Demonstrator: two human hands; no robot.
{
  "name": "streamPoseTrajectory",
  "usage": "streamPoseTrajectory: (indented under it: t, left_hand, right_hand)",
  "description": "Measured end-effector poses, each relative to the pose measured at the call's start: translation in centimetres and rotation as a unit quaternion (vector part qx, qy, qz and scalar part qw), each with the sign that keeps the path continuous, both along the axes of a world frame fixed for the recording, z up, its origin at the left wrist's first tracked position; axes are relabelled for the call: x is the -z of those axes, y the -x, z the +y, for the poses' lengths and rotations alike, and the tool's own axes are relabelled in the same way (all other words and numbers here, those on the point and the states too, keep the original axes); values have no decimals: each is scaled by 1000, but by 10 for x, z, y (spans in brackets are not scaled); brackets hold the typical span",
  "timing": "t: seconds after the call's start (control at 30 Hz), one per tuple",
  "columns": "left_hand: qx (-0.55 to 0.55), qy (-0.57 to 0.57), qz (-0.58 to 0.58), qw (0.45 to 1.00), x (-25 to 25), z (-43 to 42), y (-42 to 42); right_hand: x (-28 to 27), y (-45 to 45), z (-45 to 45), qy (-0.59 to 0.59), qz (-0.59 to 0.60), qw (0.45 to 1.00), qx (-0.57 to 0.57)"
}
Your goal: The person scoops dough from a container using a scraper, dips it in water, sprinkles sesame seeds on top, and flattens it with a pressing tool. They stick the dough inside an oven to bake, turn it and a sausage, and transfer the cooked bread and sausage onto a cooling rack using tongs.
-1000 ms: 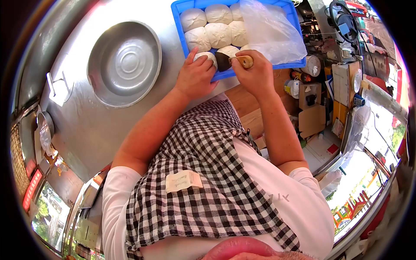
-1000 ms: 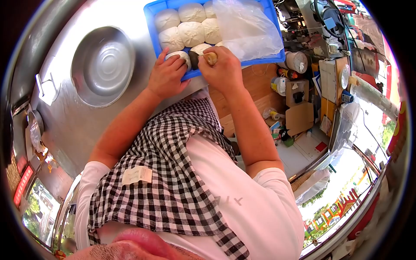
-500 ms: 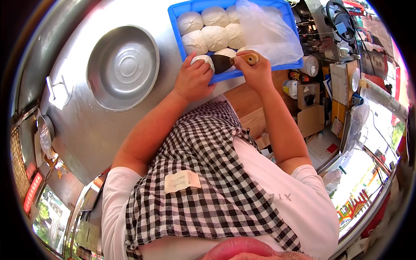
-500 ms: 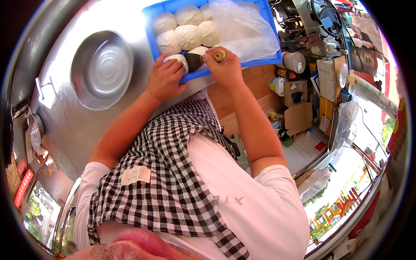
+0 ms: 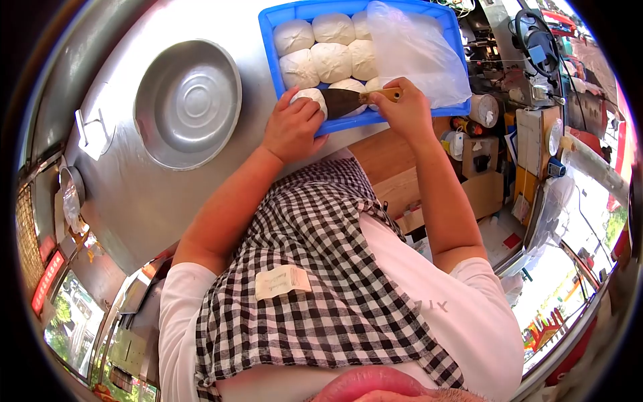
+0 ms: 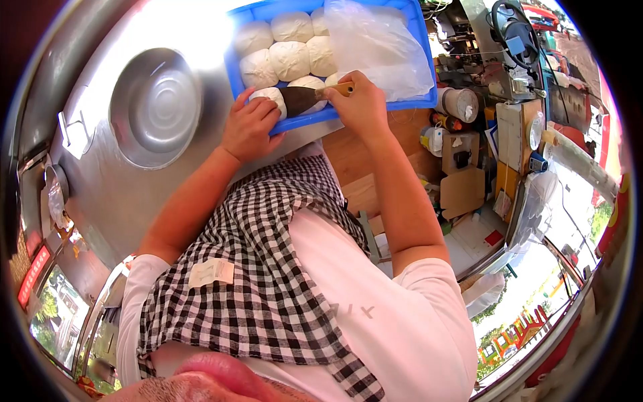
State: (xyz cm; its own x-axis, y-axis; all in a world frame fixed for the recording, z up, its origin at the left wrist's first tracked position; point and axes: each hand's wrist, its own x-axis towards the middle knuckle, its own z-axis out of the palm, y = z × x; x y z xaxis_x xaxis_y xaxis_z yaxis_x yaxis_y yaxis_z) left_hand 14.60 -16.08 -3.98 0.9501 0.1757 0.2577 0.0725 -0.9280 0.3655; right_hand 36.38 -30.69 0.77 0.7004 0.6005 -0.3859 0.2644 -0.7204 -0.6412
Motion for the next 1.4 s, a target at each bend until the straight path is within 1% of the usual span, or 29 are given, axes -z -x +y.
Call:
streamPoseTrajectory:
  t: [0.13, 0.23, 0.33, 0.43, 0.53, 0.63, 0.77, 0.83, 0.93, 0.97, 1.03, 1.1, 1.27, 1.4]
  left_hand:
    - [-4, 8, -9, 1000, 1, 1, 1]
    - [-10, 14, -8, 1000, -1, 2, 1]
    - [-15, 15, -9, 1000, 2, 0, 1]
    - [-18, 15, -9, 1000, 2, 0, 1]
    - [-18, 15, -11, 1000, 4, 0, 2]
    - [-19, 11, -26, 999, 4, 0, 0]
    - [-20, 5, -39, 999, 6, 0, 0]
    - [-20, 12, -36, 999, 4, -2, 0]
    - [-18, 0, -29, 999, 5, 0, -1]
    - [-21, -6, -24, 999, 5, 0, 0]
    - [-15, 13, -25, 999, -2, 0, 1]
    - [-19, 41, -29, 999, -10, -3, 1]
    - [-69, 130, -59, 987, -23, -13, 6]
    - [-130, 134, -53, 981, -24, -19, 2]
  right_hand:
    - [-12, -6, 5, 27, -1, 999, -28]
    - [-25, -5, 9, 61, -50, 996, -47]
    - [-40, 13, 18, 59, -132, 984, -104]
    - [-40, 24, 20, 54, -148, 979, -128]
    - [-36, 25, 17, 55, -126, 984, -111]
    - [-9, 14, 7, 54, -72, 993, -73]
    - [13, 9, 17, 45, -4, 995, -86]
    - [13, 10, 26, 47, 36, 994, -92]
    - [5, -2, 31, 44, 206, 975, -73]
    - [5, -5, 30, 32, 224, 971, -72]
    - [3, -8, 22, 14, 263, 962, -70]
    - [3, -11, 12, -13, 295, 954, -46]
    - [-3, -9, -5, -40, 323, 946, 5]
    - [-9, -9, 3, -38, 301, 953, 8]
